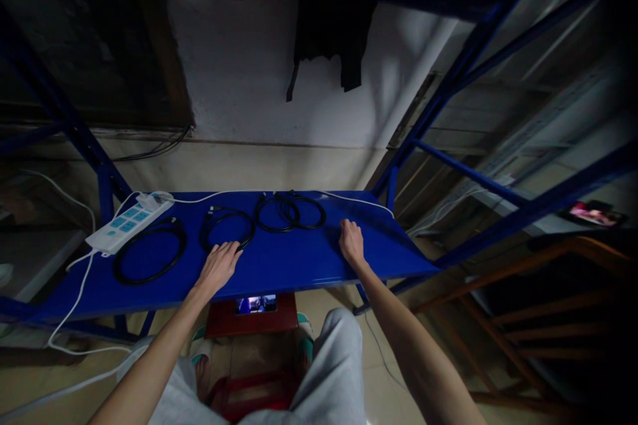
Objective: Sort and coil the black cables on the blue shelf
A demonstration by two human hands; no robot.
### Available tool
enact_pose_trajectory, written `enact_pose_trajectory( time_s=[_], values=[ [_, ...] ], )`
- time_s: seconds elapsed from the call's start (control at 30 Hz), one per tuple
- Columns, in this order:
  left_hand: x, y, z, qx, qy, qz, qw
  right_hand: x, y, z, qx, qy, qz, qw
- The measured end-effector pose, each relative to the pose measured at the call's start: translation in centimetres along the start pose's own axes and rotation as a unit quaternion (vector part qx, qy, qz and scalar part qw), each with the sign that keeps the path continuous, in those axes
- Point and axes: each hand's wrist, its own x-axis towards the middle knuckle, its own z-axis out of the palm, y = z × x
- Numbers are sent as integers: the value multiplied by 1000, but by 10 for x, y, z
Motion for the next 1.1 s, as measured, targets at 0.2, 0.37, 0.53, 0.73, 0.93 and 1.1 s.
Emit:
enact_pose_trajectory(
  time_s=[0.2, 0.37, 0.53, 0.73, 0.93, 1.1],
  values=[
    [1, 0, 1, 4, 6, -11, 1000, -2, 2, 3, 87, 18, 34, 995],
    [1, 0, 0, -8, 4, -18, 1000, -8, -2, -9, 244, 158, 164, 943],
    [1, 0, 0, -7, 1, -19, 1000, -20, 4, -39, 312, 275, 213, 884],
    [3, -1, 2, -12, -4, -29, 1000, -34, -7, -59, 354, 202, 145, 901],
    [1, 4, -5, -28, 6, -43, 999, -49, -116, -33, 369, -49, -120, 920],
    [-2, 7, -12, -61, 20, -57, 996, -41, -206, -16, 407, -139, -106, 897]
  ],
)
